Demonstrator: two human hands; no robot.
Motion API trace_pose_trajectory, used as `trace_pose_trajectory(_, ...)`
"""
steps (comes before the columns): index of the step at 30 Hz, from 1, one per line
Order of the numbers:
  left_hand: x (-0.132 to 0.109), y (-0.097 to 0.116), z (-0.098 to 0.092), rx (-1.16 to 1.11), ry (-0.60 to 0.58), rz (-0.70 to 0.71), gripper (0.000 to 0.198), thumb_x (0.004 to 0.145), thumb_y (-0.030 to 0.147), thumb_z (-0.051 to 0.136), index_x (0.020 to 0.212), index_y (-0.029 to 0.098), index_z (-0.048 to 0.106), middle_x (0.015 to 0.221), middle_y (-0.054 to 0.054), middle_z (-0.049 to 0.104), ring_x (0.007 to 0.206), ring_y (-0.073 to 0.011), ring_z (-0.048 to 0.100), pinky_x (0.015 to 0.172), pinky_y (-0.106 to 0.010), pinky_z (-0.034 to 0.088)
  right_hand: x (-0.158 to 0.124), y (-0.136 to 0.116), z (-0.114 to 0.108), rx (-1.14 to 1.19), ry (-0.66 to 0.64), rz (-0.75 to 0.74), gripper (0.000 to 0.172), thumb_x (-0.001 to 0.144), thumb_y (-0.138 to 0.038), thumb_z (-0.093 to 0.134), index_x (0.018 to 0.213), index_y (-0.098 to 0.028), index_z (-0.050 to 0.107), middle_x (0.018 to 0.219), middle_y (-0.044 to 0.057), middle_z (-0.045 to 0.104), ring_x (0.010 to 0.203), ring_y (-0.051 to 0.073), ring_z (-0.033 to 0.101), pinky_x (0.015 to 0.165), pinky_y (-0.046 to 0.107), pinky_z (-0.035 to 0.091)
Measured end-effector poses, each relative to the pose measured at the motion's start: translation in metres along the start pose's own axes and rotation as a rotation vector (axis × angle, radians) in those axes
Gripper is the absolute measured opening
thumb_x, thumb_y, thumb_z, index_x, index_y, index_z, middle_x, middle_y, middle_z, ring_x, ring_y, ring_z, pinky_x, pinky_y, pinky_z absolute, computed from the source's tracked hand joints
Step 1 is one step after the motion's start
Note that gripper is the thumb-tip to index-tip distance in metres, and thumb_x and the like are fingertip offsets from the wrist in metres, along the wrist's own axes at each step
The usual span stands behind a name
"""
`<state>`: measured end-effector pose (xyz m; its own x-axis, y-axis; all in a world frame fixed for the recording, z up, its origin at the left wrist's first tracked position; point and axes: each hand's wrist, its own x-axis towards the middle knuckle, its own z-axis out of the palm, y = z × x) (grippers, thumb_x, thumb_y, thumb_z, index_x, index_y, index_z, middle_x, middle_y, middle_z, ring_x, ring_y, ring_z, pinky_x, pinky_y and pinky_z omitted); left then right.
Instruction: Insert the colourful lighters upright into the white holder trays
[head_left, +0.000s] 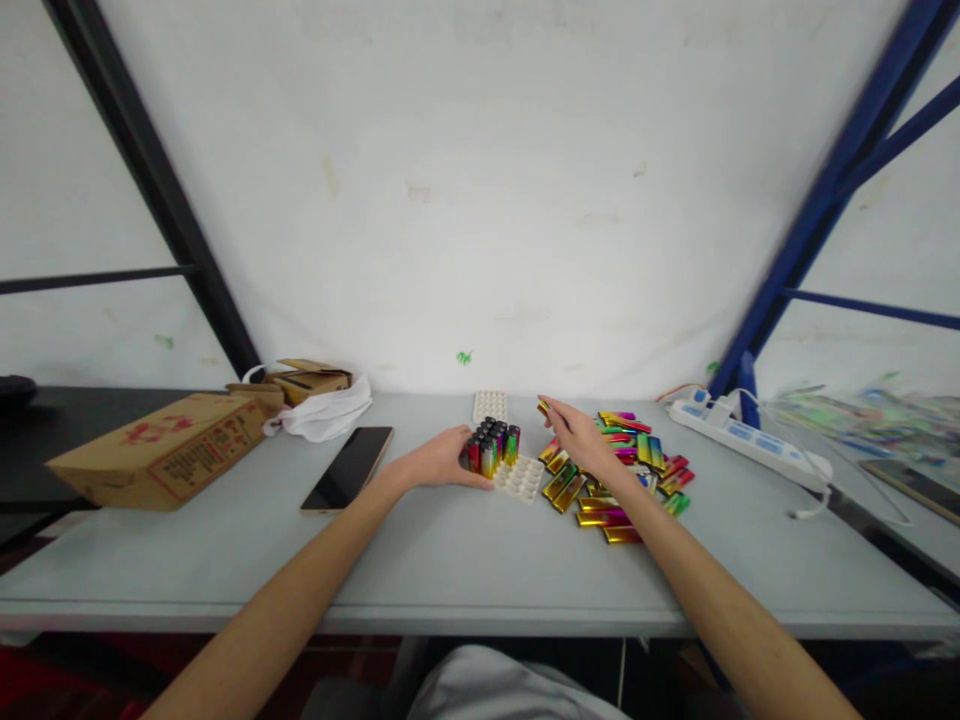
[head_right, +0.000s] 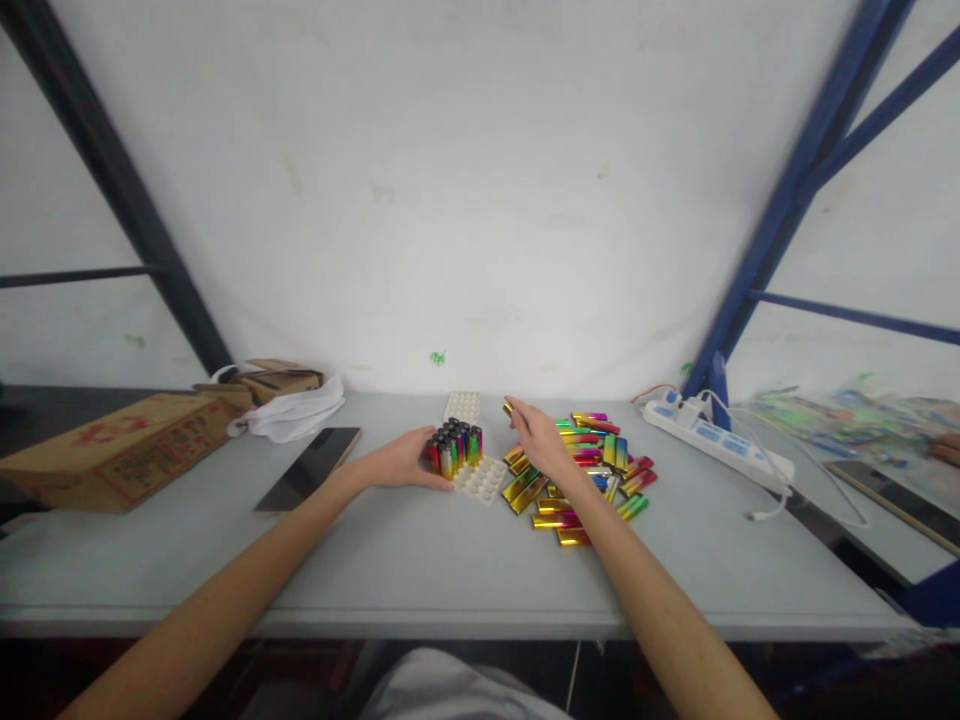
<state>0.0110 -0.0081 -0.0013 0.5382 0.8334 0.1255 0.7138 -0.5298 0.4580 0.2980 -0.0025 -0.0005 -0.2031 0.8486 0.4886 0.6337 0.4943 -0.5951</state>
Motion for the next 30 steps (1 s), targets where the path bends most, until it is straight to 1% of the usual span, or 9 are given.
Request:
trace_pose_trajectory(3, 0.0, -0.001, 0.0, -0.013, -0.013, 0.007, 0.081, 0.059, 0.072, 0.083, 0.115, 0.016, 0.065, 0.117, -0.012, 0.07, 0.105, -0.0337, 0.065, 0.095, -0.04, 0.051, -0.002, -0.002, 0.003, 0.105, -0.039, 0.071, 0.037, 0.099, -0.042, 0.047, 0.125, -0.02, 0.064, 0.075, 0.0, 0.072, 0.059, 0.017, 0.065, 0.067, 0.029, 0.051)
trace_pose_trajectory(7, 0.0, -0.002, 0.001, -0.038, -0.016, 0.01, 0.082, 0.06, 0.071, 0.083, 0.118, 0.016, 0.065, 0.119, -0.013, 0.07, 0.108, -0.0339, 0.064, 0.098, -0.041, 0.05, -0.003, -0.006, 0.003, 0.119, -0.01, 0.107, 0.032, 0.086, -0.052, 0.066, 0.094, -0.022, 0.063, 0.063, -0.004, 0.065, 0.055, 0.016, 0.059, 0.059, 0.026, 0.044)
trace_pose_trajectory(12, 0.0, -0.002, 0.001, -0.044, -0.011, 0.02, 0.082, 0.059, 0.071, 0.084, 0.118, 0.017, 0.066, 0.12, -0.011, 0.07, 0.109, -0.0343, 0.064, 0.099, -0.041, 0.05, -0.001, -0.006, 0.002, 0.077, 0.016, 0.075, 0.047, 0.084, -0.062, 0.066, 0.065, -0.021, 0.053, 0.054, -0.003, 0.052, 0.055, 0.015, 0.05, 0.053, 0.026, 0.036)
trace_pose_trajectory(15, 0.0, -0.002, 0.001, -0.031, -0.009, 0.026, 0.083, 0.059, 0.072, 0.083, 0.118, 0.017, 0.066, 0.121, -0.012, 0.07, 0.11, -0.035, 0.065, 0.1, -0.041, 0.049, 0.0, -0.007, 0.005, 0.181, -0.017, 0.039, 0.052, 0.092, -0.067, 0.052, 0.07, -0.02, 0.057, 0.063, 0.0, 0.058, 0.061, 0.016, 0.054, 0.056, 0.027, 0.041)
trace_pose_trajectory(18, 0.0, -0.003, 0.001, -0.027, -0.013, 0.02, 0.085, 0.059, 0.073, 0.082, 0.119, 0.015, 0.065, 0.12, -0.013, 0.07, 0.109, -0.0354, 0.065, 0.099, -0.041, 0.05, -0.002, -0.012, 0.009, 0.358, -0.072, 0.044, 0.051, 0.096, -0.068, 0.044, 0.086, -0.02, 0.059, 0.075, 0.001, 0.063, 0.067, 0.016, 0.059, 0.06, 0.026, 0.046)
trace_pose_trajectory(20, 0.0, -0.003, 0.001, -0.032, -0.007, 0.016, 0.085, 0.058, 0.073, 0.083, 0.117, 0.015, 0.066, 0.119, -0.013, 0.07, 0.108, -0.0355, 0.066, 0.098, -0.042, 0.051, -0.004, -0.016, 0.012, 0.492, -0.124, 0.081, 0.048, 0.096, -0.068, 0.043, 0.093, -0.022, 0.055, 0.071, -0.002, 0.058, 0.061, 0.015, 0.057, 0.056, 0.026, 0.047)
trace_pose_trajectory(23, 0.0, -0.002, 0.001, -0.041, 0.002, 0.026, 0.081, 0.059, 0.072, 0.083, 0.115, 0.016, 0.067, 0.118, -0.012, 0.071, 0.106, -0.0351, 0.066, 0.096, -0.042, 0.051, -0.007, -0.023, 0.016, 0.591, -0.194, 0.187, 0.045, 0.096, -0.07, 0.042, 0.091, -0.025, 0.047, 0.061, -0.009, 0.039, 0.046, 0.012, 0.04, 0.045, 0.023, 0.039)
trace_pose_trajectory(25, -0.001, -0.001, 0.001, -0.04, 0.005, 0.033, 0.08, 0.059, 0.072, 0.083, 0.115, 0.017, 0.067, 0.117, -0.012, 0.071, 0.106, -0.0351, 0.066, 0.096, -0.042, 0.052, -0.009, -0.026, 0.018, 0.553, -0.196, 0.222, 0.045, 0.095, -0.07, 0.042, 0.086, -0.026, 0.044, 0.059, -0.009, 0.032, 0.045, 0.011, 0.032, 0.042, 0.022, 0.032)
trace_pose_trajectory(30, -0.001, -0.001, 0.001, -0.056, 0.012, 0.053, 0.079, 0.06, 0.07, 0.083, 0.116, 0.016, 0.068, 0.115, -0.011, 0.071, 0.105, -0.0347, 0.067, 0.095, -0.04, 0.052, -0.01, -0.031, 0.02, 0.262, -0.029, 0.084, 0.051, 0.094, -0.065, 0.045, 0.067, -0.023, 0.039, 0.061, -0.004, 0.038, 0.059, 0.013, 0.04, 0.053, 0.025, 0.032)
